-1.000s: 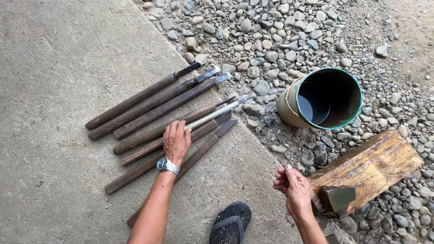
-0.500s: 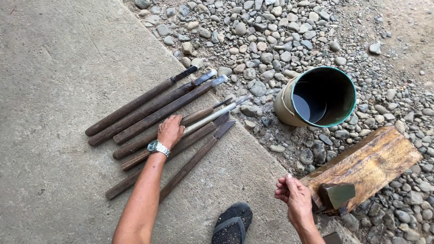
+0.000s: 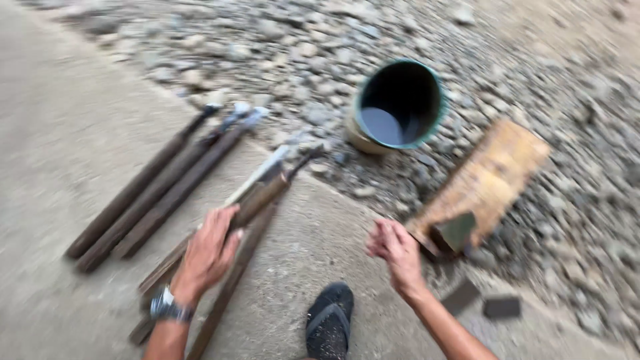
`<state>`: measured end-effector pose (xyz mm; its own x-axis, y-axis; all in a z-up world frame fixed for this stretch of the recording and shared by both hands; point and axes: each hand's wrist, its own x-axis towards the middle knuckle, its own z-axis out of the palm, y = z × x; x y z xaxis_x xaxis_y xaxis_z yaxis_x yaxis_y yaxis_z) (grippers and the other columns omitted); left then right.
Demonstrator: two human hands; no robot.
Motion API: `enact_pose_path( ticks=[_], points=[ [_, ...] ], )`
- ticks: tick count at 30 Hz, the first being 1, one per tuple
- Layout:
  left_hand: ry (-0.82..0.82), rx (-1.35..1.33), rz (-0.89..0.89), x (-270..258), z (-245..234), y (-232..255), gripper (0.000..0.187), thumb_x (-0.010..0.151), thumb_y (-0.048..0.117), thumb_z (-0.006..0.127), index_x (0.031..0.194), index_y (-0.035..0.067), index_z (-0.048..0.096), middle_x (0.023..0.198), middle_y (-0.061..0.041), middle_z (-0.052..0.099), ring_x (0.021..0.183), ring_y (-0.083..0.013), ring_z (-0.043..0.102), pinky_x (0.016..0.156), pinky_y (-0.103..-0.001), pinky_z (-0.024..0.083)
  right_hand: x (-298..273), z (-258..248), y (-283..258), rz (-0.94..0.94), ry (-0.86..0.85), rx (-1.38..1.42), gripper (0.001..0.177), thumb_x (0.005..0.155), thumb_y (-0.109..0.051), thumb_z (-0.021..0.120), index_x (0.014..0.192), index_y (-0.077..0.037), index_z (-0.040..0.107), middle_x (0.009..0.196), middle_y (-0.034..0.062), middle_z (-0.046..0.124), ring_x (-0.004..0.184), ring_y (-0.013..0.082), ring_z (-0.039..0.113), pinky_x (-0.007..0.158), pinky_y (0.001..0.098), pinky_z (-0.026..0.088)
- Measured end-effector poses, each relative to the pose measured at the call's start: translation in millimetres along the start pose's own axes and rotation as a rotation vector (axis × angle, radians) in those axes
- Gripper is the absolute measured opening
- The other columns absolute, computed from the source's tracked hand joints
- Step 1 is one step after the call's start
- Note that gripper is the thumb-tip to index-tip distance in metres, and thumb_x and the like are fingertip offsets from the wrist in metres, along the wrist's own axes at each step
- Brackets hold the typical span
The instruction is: Sharpening several long-handled chisels or blades using a whetstone and water.
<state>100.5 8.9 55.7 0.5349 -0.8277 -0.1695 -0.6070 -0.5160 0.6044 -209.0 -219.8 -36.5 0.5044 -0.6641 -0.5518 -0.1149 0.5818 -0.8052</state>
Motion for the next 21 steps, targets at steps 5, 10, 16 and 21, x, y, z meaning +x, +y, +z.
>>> enact_pose_path(
  ticks=[5,10,16,21],
  points=[
    [-0.476,-0.507,-0.085,-30.0,105.4,36.4,0.054,0.094,0.027,0.06,0.144,0.008,0.051,0.143,-0.015,0.063,0.128,-0.0274,0.063,0.107,-0.038,0.047,-12.9,35.9,-37.0,-0.165,0.046,0.23,0.048,0.101,-0.033,0.051,0.143,-0.01,0.046,0.116,0.0064,0.068,0.093,0.0153,0.069,0.079,0.0325,0.062],
    [-0.587,-0.598,-0.03,-40.9,168.7,54.7,0.059,0.093,0.025,0.062,0.147,0.005,0.049,0.148,-0.018,0.059,0.139,-0.0302,0.055,0.114,-0.039,0.04,1.8,-14.3,12.3,-0.138,0.261,0.207,0.043,0.103,-0.027,0.056,0.14,-0.005,0.054,0.106,0.0112,0.069,0.085,0.0152,0.071,0.069,0.0321,0.063],
    [-0.646,-0.616,-0.076,-32.4,183.9,69.6,0.057,0.094,0.028,0.062,0.147,0.008,0.053,0.145,-0.017,0.063,0.136,-0.0305,0.058,0.111,-0.041,0.042,-2.8,-49.8,16.3,-0.106,0.322,0.071,0.026,0.107,-0.024,0.057,0.114,-0.001,0.066,0.091,0.0091,0.074,0.065,0.0113,0.068,0.059,0.0257,0.059],
    [-0.652,-0.333,-0.18,-21.1,187.2,78.3,0.06,0.087,0.046,0.066,0.138,0.016,0.062,0.118,-0.01,0.078,0.092,-0.0285,0.077,0.082,-0.04,0.06,-8.3,-61.5,3.5,-0.058,0.336,-0.017,0.039,0.105,-0.035,0.05,0.096,-0.001,0.068,0.08,0.0109,0.075,0.059,0.0151,0.073,0.05,0.0258,0.059]
  ],
)
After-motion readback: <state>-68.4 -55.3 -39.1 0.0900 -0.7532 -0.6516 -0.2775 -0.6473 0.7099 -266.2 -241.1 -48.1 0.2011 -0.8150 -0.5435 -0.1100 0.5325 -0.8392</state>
